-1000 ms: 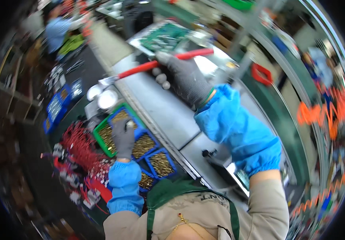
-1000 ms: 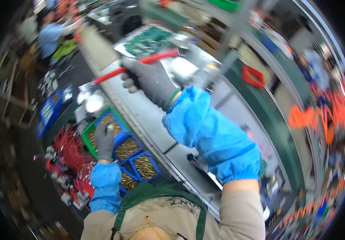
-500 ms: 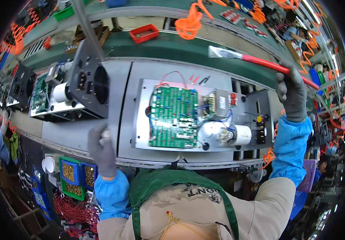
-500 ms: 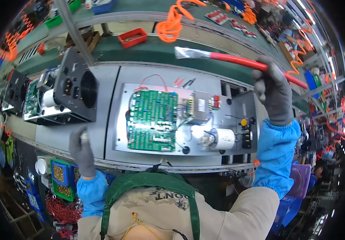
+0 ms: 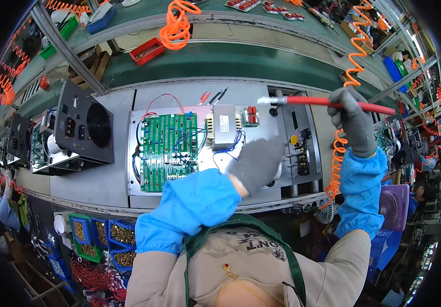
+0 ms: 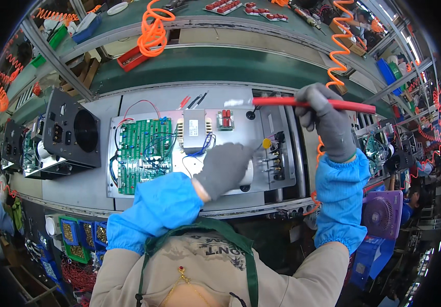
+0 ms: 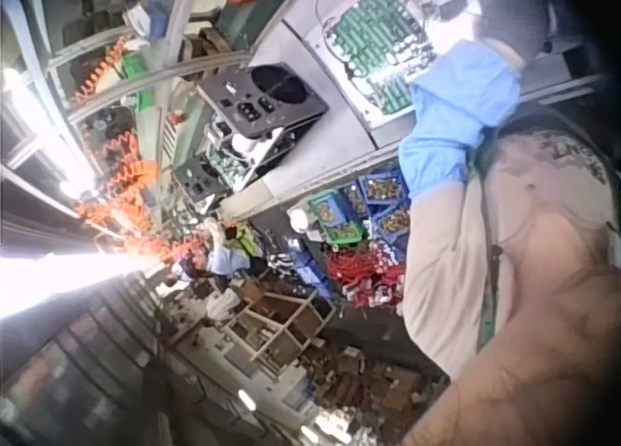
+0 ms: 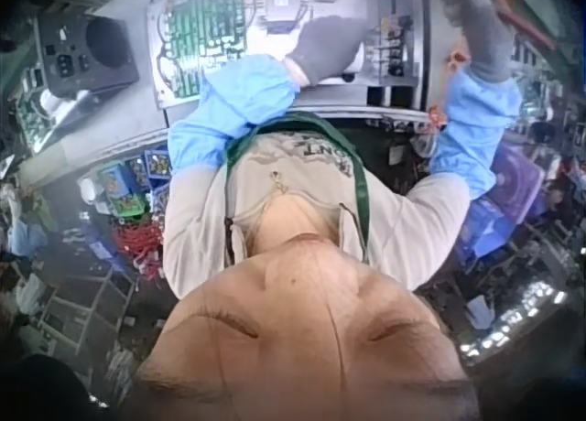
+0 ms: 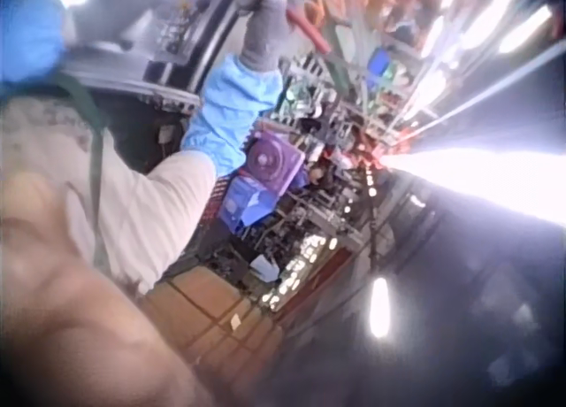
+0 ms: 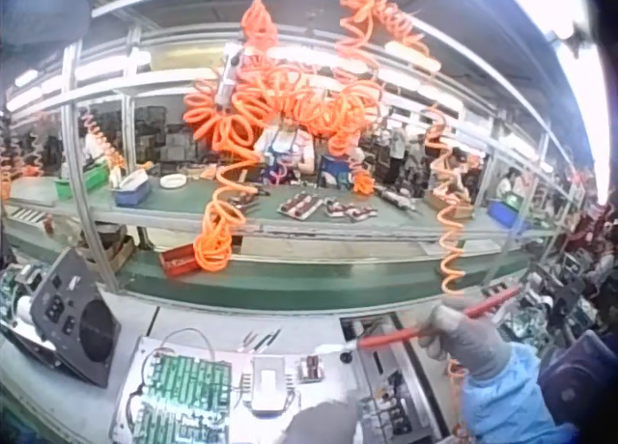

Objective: The person assembles an electronic device on a factory workbench. They use a pneumatic screwdriver to secure components, a red-handled tool to strip wire ends, and a wrench to tighten connections. The person handles various colored wires and circuit boards throughout the process.

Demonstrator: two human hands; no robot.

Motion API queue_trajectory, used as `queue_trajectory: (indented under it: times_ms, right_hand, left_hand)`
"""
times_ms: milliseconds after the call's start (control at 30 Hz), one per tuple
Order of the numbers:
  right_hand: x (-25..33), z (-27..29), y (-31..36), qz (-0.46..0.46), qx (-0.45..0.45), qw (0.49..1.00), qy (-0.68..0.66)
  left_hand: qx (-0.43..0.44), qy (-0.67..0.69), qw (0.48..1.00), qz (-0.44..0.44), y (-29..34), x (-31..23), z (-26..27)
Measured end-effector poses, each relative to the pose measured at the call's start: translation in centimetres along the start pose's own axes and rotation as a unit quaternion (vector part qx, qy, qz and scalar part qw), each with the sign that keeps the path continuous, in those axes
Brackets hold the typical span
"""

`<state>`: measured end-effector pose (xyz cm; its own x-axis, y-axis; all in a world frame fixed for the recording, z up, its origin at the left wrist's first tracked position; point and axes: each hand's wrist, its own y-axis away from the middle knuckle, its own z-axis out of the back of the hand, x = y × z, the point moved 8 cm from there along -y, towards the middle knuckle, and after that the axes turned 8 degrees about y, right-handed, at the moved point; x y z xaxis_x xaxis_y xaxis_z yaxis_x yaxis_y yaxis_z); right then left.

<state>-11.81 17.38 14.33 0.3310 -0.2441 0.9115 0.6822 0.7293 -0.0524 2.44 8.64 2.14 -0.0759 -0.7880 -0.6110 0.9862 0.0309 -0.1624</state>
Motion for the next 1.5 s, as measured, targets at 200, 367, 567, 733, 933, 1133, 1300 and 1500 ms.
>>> queue_trajectory:
  times_ms: [200,367,567,733,933,1133,1300,1500]
  right_hand:
    - [-1.7,-6.8,0.1,-0.02,0.187,0.979,0.085]
    - [-2.9,-9.7,-0.8,0.03,0.229,0.968,0.1]
    - [-4.2,-9.9,-1.8,0.065,0.219,0.941,0.251]
    - [-4.0,-7.6,-1.7,0.031,0.164,0.923,0.346]
    - [-2.5,-7.1,-1.7,0.156,0.121,0.95,0.241]
    - [-2.7,-9.7,-1.5,0.155,0.169,0.925,0.302]
    - [-3.4,-6.3,-0.4,0.082,0.182,0.974,0.111]
    - [-3.9,-10.4,-1.1,0.101,0.181,0.969,0.136]
  left_hand:
    - [-0.063,-0.09,0.992,-0.067,2.0,-3.6,-2.3]
    - [-0.051,-0.112,0.991,-0.054,1.6,-2.8,-3.4]
    - [-0.078,-0.131,0.986,-0.063,2.2,-3.1,-3.4]
    - [-0.048,-0.131,0.989,-0.046,2.1,-2.9,-3.9]
    - [0.02,-0.125,0.992,-0.01,1.5,-1.8,-5.1]
    - [-0.026,-0.175,0.983,-0.049,1.4,-3.2,-3.7]
    - [0.022,-0.16,0.986,-0.048,1.7,-2.7,-5.2]
    - [-0.059,-0.187,0.979,-0.062,2.3,-3.0,-4.6]
